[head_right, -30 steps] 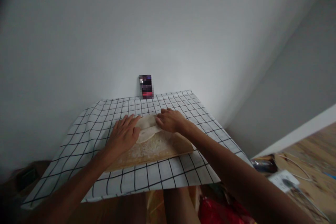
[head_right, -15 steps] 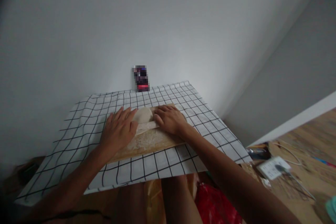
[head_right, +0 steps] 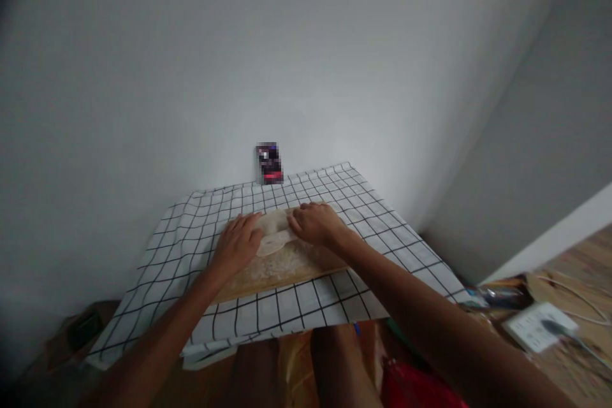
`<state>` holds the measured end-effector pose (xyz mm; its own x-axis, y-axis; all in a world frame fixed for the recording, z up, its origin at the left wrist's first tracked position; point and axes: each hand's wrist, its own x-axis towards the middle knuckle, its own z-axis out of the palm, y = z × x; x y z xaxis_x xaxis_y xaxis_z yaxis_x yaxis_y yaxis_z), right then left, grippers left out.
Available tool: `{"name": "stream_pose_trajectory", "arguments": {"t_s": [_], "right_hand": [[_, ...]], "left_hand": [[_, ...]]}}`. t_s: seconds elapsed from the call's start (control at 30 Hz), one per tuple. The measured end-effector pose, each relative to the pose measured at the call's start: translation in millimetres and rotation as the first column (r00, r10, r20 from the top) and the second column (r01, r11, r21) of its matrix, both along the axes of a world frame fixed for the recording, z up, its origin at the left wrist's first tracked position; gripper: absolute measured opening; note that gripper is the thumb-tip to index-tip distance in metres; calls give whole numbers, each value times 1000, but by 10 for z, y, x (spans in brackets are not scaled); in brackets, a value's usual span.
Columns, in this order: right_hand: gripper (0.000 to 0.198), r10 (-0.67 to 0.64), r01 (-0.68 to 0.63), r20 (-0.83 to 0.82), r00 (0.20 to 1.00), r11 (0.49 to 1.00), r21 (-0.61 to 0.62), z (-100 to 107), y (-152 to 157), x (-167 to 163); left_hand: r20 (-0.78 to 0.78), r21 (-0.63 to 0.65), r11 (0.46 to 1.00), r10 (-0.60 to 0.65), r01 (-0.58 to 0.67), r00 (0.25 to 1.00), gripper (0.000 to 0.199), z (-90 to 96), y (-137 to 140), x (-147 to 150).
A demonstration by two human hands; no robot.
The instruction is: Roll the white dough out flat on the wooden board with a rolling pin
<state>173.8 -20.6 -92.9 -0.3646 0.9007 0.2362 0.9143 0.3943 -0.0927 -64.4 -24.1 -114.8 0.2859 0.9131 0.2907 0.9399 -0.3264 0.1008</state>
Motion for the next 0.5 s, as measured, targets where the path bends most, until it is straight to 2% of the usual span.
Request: {"name": "stream_pose_trajectory", "arguments": {"t_s": [0.1, 0.23, 0.4, 0.5], "right_hand": [[47, -7, 6, -37, 999, 1000, -26, 6, 134, 3], [49, -8, 5, -66, 998, 999, -51, -82, 203, 41], [48, 64, -60, -118, 991, 998, 35, -269, 114, 91], [47, 49, -40, -140, 989, 997, 66, -334, -24, 96]], "left_hand": [[15, -21, 1000, 16, -16, 1000, 48, 9, 56, 16], [-25, 38, 998, 56, -55, 998, 50, 33, -19, 81], [-93, 144, 988, 69, -55, 993, 53, 55, -173, 174], [-101, 173, 985, 31, -13, 994, 54, 26, -262, 176]]}}
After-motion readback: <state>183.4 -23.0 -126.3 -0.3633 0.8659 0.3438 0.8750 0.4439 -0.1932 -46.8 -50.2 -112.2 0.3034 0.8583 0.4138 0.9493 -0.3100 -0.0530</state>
